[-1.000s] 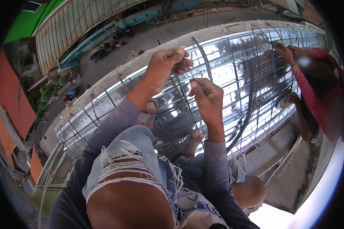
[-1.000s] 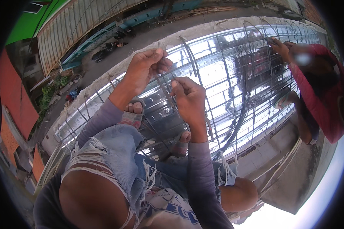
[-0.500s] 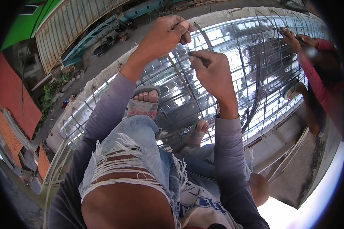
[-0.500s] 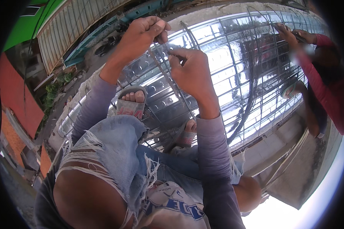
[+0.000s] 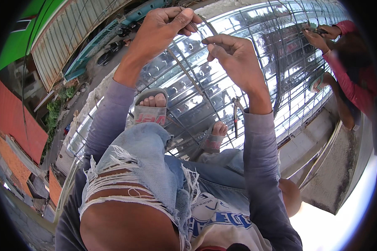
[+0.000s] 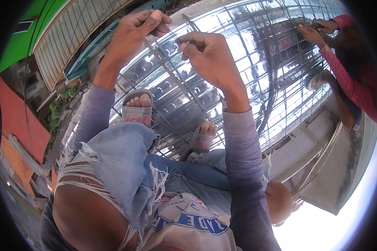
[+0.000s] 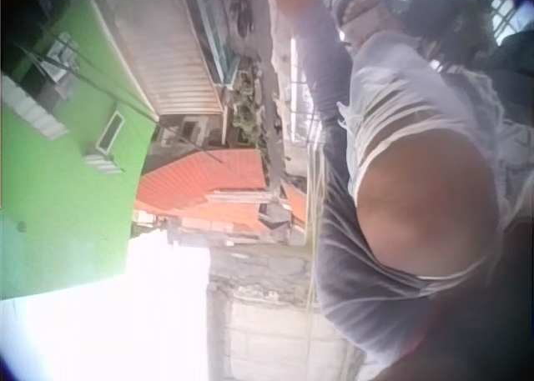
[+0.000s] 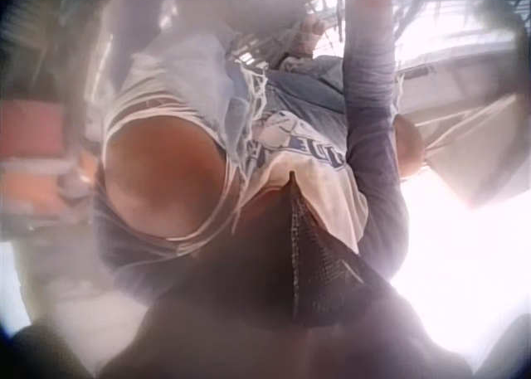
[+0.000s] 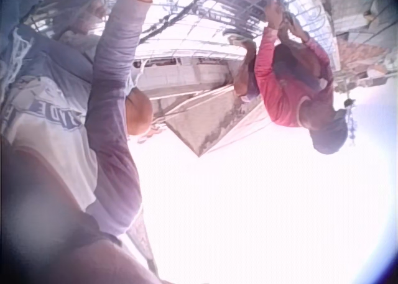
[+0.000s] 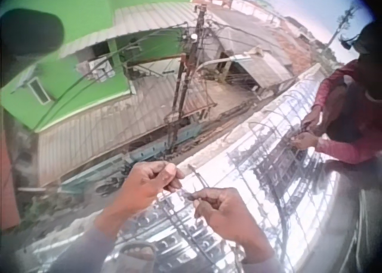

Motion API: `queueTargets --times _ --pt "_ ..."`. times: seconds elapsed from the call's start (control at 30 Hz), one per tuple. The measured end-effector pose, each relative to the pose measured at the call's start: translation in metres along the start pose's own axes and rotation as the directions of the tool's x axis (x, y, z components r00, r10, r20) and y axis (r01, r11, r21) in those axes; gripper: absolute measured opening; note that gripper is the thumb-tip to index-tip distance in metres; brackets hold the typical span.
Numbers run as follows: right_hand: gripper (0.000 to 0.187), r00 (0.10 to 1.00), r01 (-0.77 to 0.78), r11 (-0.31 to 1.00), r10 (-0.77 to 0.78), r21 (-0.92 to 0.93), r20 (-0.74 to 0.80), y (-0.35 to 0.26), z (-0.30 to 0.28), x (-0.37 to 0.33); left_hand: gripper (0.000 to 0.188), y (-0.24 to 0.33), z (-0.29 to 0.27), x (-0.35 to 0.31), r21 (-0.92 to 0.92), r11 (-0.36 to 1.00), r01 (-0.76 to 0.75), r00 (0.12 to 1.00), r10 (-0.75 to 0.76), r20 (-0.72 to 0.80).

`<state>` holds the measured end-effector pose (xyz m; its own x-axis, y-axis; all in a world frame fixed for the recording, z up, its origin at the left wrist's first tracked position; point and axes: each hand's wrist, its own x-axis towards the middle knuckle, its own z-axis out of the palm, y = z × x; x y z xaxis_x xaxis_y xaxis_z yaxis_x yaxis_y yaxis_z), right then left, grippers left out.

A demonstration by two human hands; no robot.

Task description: The person is assembling a metal grid structure on a rooftop. They use pliers to bend and secure metal wires to the grid framework. Another person is visible nearby, also working on the structure.

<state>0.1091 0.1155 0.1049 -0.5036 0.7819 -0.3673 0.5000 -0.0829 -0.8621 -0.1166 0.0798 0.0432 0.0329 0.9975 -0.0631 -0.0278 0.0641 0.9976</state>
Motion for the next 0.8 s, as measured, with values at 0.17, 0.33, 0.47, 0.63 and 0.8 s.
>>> queueTargets --times 0.17,0.33,0.47,0.63,0.8 --pt "0.03 0.971 -0.014 0.981 -0.033 -0.194 -0.238 0.018 -0.048 0.002 0.047 -0.003 0.01 -0.006 0.012 0.994 0.108 0.993 -0.108 -0.049" --pt "0.032 0.988 -0.132 0.804 0.058 -0.58 -0.144 0.043 -0.104 0.0 0.04 -0.025 0.003 -0.01 0.219 0.937 0.273 0.961 -0.259 -0.094" --pt "0.034 0.997 -0.024 0.662 0.074 -0.749 0.032 0.058 -0.098 0.009 0.036 -0.036 0.015 -0.01 0.302 0.886 0.351 0.934 -0.353 -0.047" --pt "0.032 0.995 0.047 0.625 0.036 -0.78 0.088 0.075 -0.075 0.033 0.03 -0.062 0.031 0.0 0.509 0.828 0.233 0.964 -0.266 -0.009" --pt "0.029 0.987 0.141 0.663 -0.035 -0.735 0.158 0.08 -0.06 0.055 0.031 -0.077 0.039 0.015 0.686 0.722 0.088 0.987 -0.157 0.038"
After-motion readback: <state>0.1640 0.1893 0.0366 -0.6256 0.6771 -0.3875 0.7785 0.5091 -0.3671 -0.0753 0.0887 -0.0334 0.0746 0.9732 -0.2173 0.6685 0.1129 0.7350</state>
